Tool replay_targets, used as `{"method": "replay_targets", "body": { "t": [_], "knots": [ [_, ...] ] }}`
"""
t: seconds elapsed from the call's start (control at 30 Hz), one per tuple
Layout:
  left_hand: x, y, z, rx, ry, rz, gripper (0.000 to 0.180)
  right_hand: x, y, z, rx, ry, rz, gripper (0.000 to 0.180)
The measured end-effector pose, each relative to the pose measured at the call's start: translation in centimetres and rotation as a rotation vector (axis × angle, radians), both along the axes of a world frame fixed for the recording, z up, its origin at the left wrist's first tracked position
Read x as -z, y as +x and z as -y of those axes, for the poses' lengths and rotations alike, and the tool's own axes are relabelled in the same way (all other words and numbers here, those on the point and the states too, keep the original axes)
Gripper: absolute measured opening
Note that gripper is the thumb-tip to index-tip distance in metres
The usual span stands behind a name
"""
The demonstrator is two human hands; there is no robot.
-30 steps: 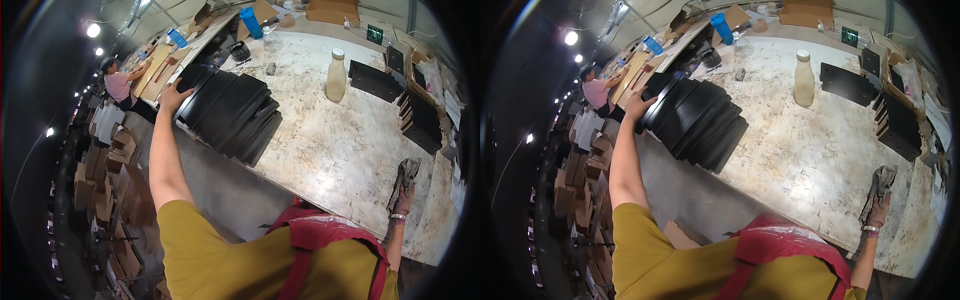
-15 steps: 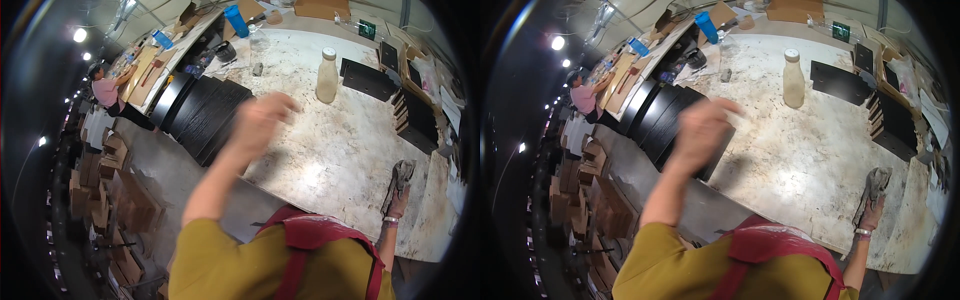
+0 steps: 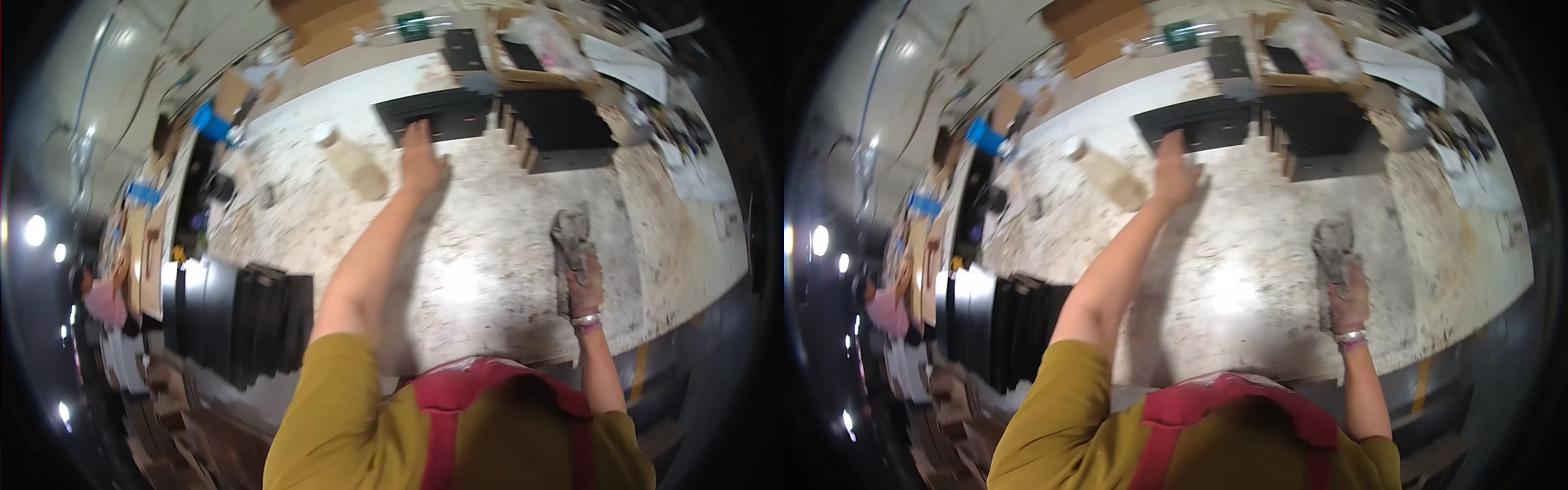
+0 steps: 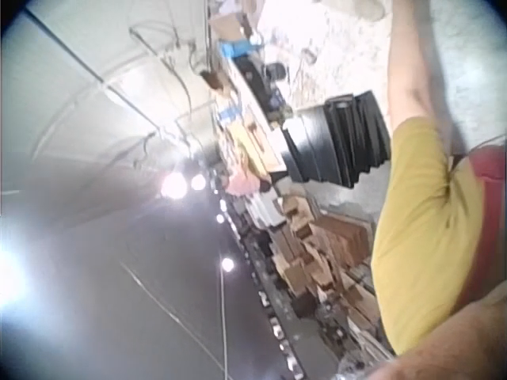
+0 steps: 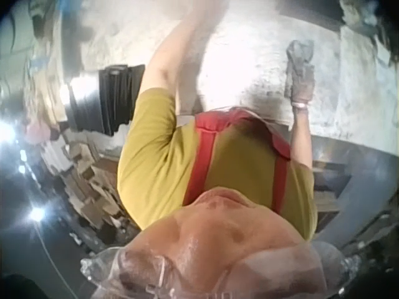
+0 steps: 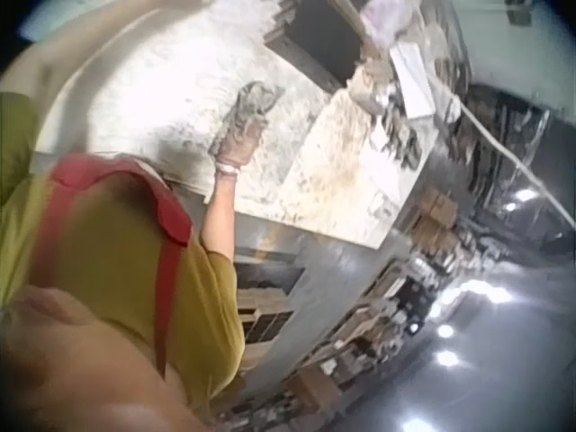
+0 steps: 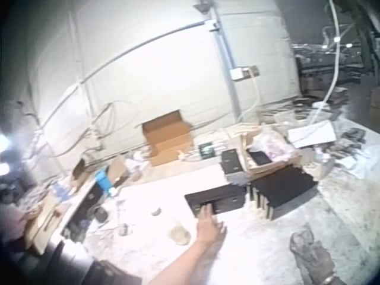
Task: The person wipes black rectangular furniture parts using a cloth and a liquid from a bottle. The person handles the parts one at a time, applying the liquid and wiping both sides before stacking them on the table.
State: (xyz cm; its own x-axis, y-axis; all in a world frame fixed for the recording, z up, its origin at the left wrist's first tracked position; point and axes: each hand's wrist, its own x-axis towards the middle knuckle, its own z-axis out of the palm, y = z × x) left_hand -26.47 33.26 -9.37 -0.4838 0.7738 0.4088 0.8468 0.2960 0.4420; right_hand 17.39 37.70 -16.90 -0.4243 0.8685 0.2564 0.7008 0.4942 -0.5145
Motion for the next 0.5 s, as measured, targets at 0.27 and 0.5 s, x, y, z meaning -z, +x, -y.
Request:
{"method": "replay_targets", "body": {
  "t": [0.27, 0.5],
  "knots": [
    [-8.5, -3.4, -4.5, -0.04, -0.291, -0.365, 0.104, -3.3, -1.0, 1.2, -0.002, 0.075, -0.035, 0.05],
    [-7.6, -5.2, -4.4, 0.269, -0.405, -0.293, 0.069, -3.6, -1.3, 0.8, -0.108, 0.079, -0.096, 0.038]
  ]
}}
